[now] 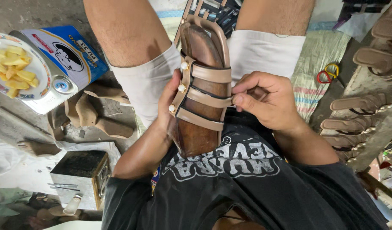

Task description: The person assembles a brown sandal by attaching straps to the sole using a hammer and small metal pieces. They repeatedly position the straps, tap them into place, and inspect the fit while sitting on the floor.

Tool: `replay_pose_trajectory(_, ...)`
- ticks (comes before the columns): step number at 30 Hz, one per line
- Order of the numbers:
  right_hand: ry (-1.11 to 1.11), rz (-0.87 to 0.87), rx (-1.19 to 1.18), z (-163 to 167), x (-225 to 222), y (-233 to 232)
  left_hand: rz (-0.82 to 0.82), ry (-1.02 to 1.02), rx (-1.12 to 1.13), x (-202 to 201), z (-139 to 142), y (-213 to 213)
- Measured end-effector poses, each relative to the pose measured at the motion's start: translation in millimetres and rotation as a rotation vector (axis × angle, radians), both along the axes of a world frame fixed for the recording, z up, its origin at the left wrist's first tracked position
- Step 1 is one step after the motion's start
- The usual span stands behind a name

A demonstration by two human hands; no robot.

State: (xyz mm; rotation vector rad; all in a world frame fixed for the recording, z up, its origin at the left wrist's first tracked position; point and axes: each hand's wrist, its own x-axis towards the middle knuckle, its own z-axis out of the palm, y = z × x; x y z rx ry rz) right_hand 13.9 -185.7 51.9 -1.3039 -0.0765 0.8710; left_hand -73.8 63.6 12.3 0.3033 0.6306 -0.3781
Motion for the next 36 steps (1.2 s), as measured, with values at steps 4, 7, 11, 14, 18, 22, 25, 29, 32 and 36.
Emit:
replay_pose_trajectory(4,-0.066,-0.058,0.357,-20.0,-9.4,19.5,-0.096,-0.013,-0.015,-14.6,-3.5,-2.0)
replay_pose_trajectory(7,-0.191,-0.027,0.274,-21.3,-7.0,48.1,-0.266,-0.095,-0.162,-21.2,5.0,-6.5)
replay_pose_trajectory(11,-0.068,-0.022,0.365,-1.5,30.9,65.9,-0.26,-0.289,0.243,-11.9,27.3,-10.0)
replay_pose_trajectory(14,0.136,0.026,0.253,14.6,69.5,44.5,-0.324,-0.342,0.573,-1.3,49.7,-20.4)
replay_pose_trajectory(18,-0.283,0.115,0.192,13.0,90.6,16.3,-0.393,-0.403,0.691,17.2,66.9,-20.8)
replay_pose_trajectory(22,-0.265,0.023,0.076,-7.3,87.3,10.2,-0.366,-0.424,0.685,31.9,68.0,-0.8)
replay_pose_trajectory(25,-0.203,-0.043,0.138,-21.4,87.8,10.7,-0.472,-0.526,0.705,41.5,61.2,10.1)
replay_pose_trajectory(29,-0.205,-0.051,0.266,-32.1,91.7,4.4,-0.531,-0.487,0.618,47.6,53.1,13.1)
replay_pose_trajectory(32,-0.198,-0.04,0.362,-33.3,92.2,-1.2,-0.503,-0.525,0.55,50.4,49.8,8.5)
replay_pose_trajectory(36,-0.16,-0.022,0.514,-27.1,90.2,1.8,-0.429,-0.6,0.427,49.9,44.8,1.9)
